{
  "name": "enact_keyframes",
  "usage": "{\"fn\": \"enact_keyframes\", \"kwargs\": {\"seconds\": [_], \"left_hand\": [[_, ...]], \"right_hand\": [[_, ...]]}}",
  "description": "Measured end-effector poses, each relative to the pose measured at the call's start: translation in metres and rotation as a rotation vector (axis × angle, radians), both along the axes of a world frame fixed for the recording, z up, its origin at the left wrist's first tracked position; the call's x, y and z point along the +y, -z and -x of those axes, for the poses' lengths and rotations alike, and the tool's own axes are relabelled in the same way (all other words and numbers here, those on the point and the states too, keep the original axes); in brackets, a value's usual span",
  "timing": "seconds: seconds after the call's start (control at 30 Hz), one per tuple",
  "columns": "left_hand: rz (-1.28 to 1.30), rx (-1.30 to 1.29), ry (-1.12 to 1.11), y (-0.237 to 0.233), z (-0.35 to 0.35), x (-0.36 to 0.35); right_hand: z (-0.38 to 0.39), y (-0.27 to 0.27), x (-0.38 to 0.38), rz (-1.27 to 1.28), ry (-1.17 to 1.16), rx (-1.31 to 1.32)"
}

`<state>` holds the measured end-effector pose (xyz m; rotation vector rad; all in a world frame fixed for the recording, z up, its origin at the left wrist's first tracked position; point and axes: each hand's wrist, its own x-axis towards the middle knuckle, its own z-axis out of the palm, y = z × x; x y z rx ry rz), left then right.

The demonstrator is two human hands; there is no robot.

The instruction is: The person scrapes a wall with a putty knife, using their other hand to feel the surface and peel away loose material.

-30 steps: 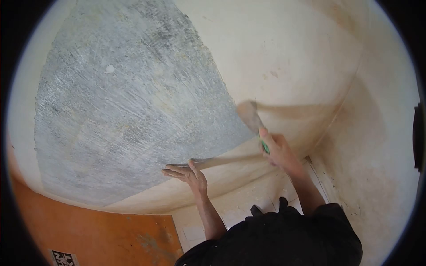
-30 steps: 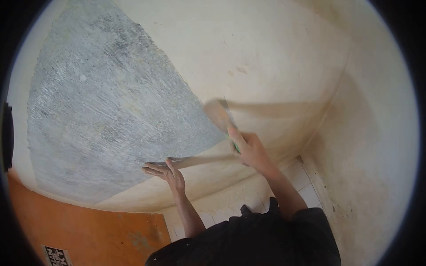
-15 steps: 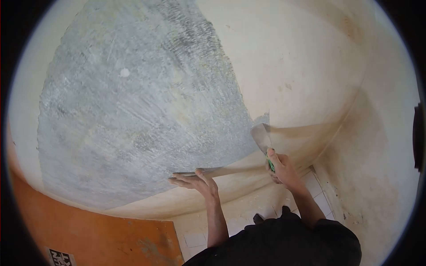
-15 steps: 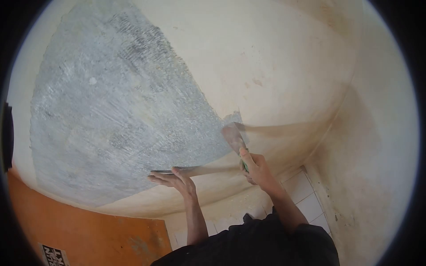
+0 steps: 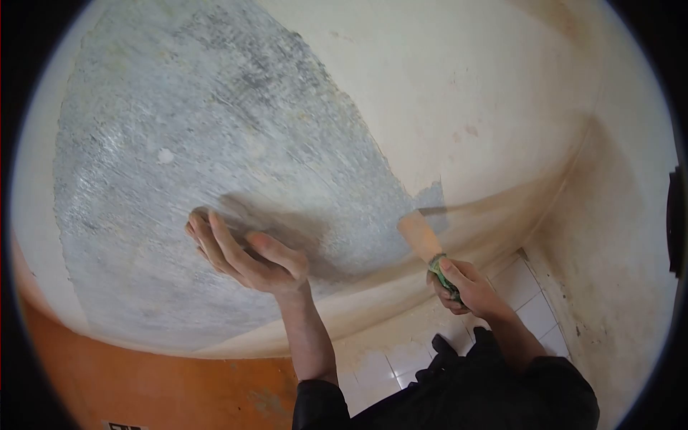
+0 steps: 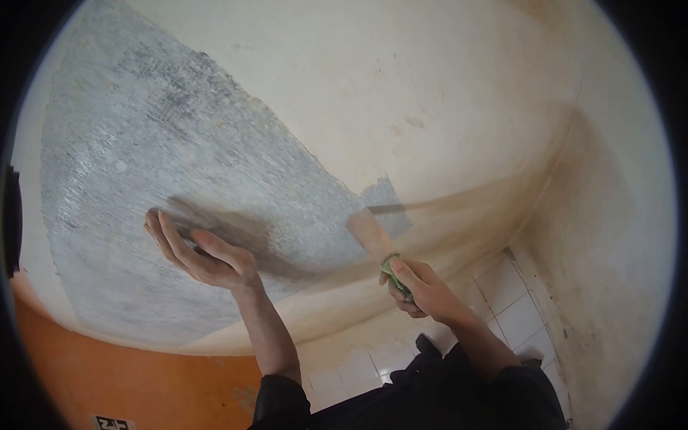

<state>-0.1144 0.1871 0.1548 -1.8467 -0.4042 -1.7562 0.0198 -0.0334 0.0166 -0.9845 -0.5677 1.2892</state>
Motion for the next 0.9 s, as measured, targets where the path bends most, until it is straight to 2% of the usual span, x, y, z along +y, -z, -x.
{"fn": "enact_keyframes", "kwargs": {"seconds": [0.07,0.2,0.27,0.37,0.57,0.9], "left_hand": [[0.011,-0.031,0.056,0.001,-0.001,-0.001],[-0.024,-0.030,-0.009,-0.002,-0.007,-0.005],[-0.006,-0.044,-0.013,0.000,-0.009,-0.007],[-0.010,-0.029,-0.023,0.001,-0.009,-0.007],[-0.052,-0.028,0.022,-0.001,-0.007,0.000],[-0.091,-0.040,0.017,-0.002,-0.009,0.003]], "right_hand": [[-0.007,-0.012,0.003,-0.028,-0.039,0.012],[-0.023,-0.023,0.013,-0.084,-0.170,0.082],[-0.021,0.005,0.021,-0.370,-0.384,0.481],[-0.021,0.023,0.030,-0.469,-0.483,0.694],[-0.027,0.034,0.025,-0.301,-0.491,0.577],[-0.023,0.024,0.007,-0.256,-0.506,0.842]]}}
